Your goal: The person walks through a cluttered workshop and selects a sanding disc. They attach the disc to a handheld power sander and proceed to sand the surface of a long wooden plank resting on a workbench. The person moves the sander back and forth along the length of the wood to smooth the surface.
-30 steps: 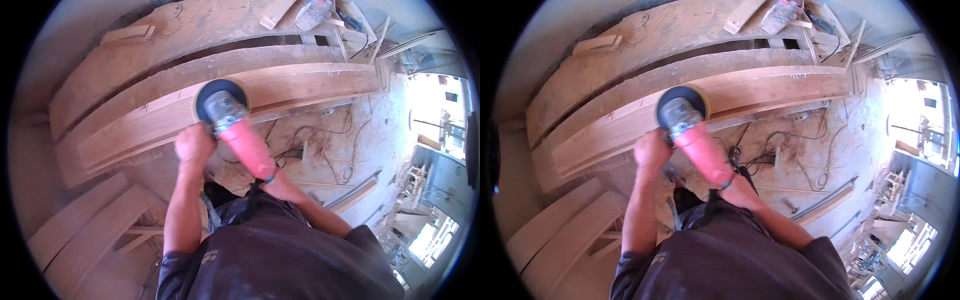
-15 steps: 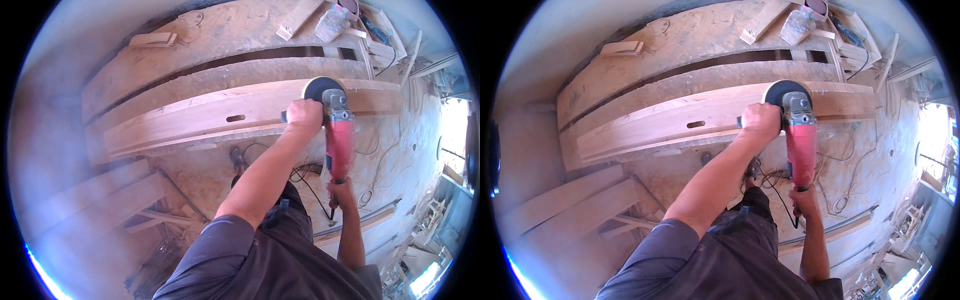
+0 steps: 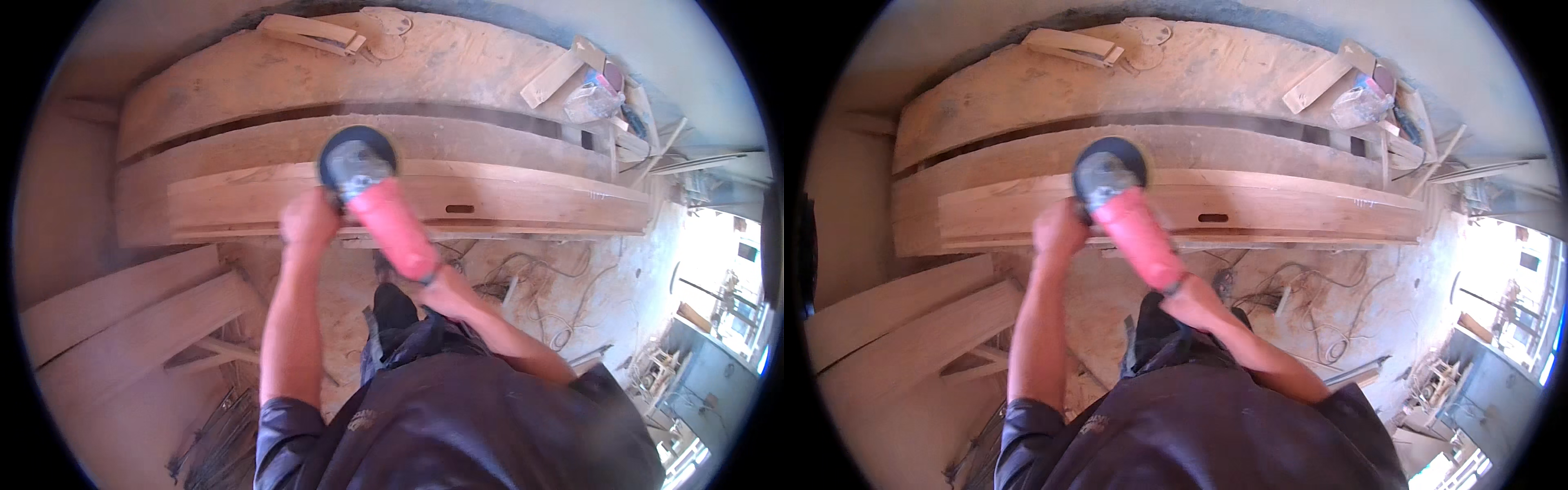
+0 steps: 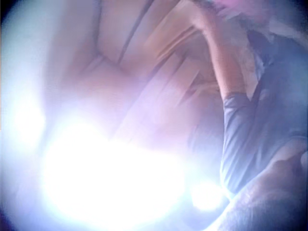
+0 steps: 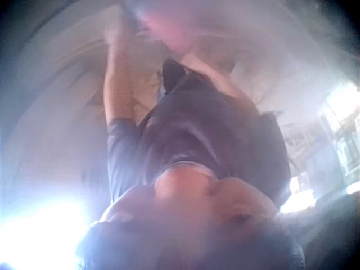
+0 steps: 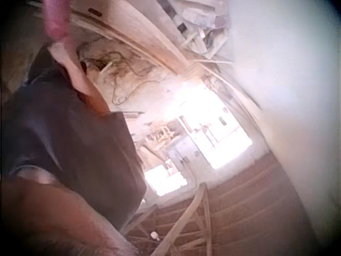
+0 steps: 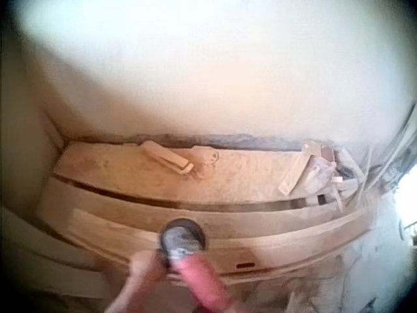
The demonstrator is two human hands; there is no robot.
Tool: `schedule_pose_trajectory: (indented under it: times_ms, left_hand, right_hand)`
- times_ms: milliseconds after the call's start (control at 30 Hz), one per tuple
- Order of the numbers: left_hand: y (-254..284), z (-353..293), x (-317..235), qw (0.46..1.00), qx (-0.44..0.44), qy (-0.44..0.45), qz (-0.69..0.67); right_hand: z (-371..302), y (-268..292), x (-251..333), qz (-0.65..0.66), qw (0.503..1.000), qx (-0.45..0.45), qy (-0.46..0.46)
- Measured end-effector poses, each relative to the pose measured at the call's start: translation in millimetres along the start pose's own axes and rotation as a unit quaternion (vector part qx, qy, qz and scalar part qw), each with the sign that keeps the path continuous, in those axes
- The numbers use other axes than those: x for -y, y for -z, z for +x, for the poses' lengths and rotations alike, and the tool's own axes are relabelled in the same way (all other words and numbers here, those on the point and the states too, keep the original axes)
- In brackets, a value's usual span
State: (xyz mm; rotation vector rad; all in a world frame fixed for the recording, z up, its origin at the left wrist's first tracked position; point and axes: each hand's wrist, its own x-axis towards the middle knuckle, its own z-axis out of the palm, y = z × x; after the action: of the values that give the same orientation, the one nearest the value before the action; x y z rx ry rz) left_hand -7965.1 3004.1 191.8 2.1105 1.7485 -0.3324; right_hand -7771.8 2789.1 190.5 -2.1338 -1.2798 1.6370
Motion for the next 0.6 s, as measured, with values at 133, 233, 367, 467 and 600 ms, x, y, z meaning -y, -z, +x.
schedule_pose_trajectory:
  times_ms: [133, 233, 367, 467, 600]
  left_hand:
    - [24, 11, 117, 0.996, -0.023, 0.085, -0.029]
    - [26, 14, 177, 0.989, -0.057, 0.125, -0.059]
    - [20, 21, 208, 0.990, -0.051, 0.131, -0.032]
    - [23, 21, 161, 0.994, -0.053, 0.092, -0.029]
    - [26, 17, 49, 0.998, -0.014, 0.061, 0.010]
  right_hand:
    - [55, -20, 109, -0.005, 0.992, 0.119, -0.036]
    - [68, -28, 167, -0.027, 0.988, 0.146, -0.048]
    - [73, -32, 186, -0.041, 0.982, 0.174, -0.058]
    - [64, -19, 154, -0.004, 0.987, 0.148, -0.061]
    - [29, 35, 100, 0.038, 0.988, 0.112, -0.098]
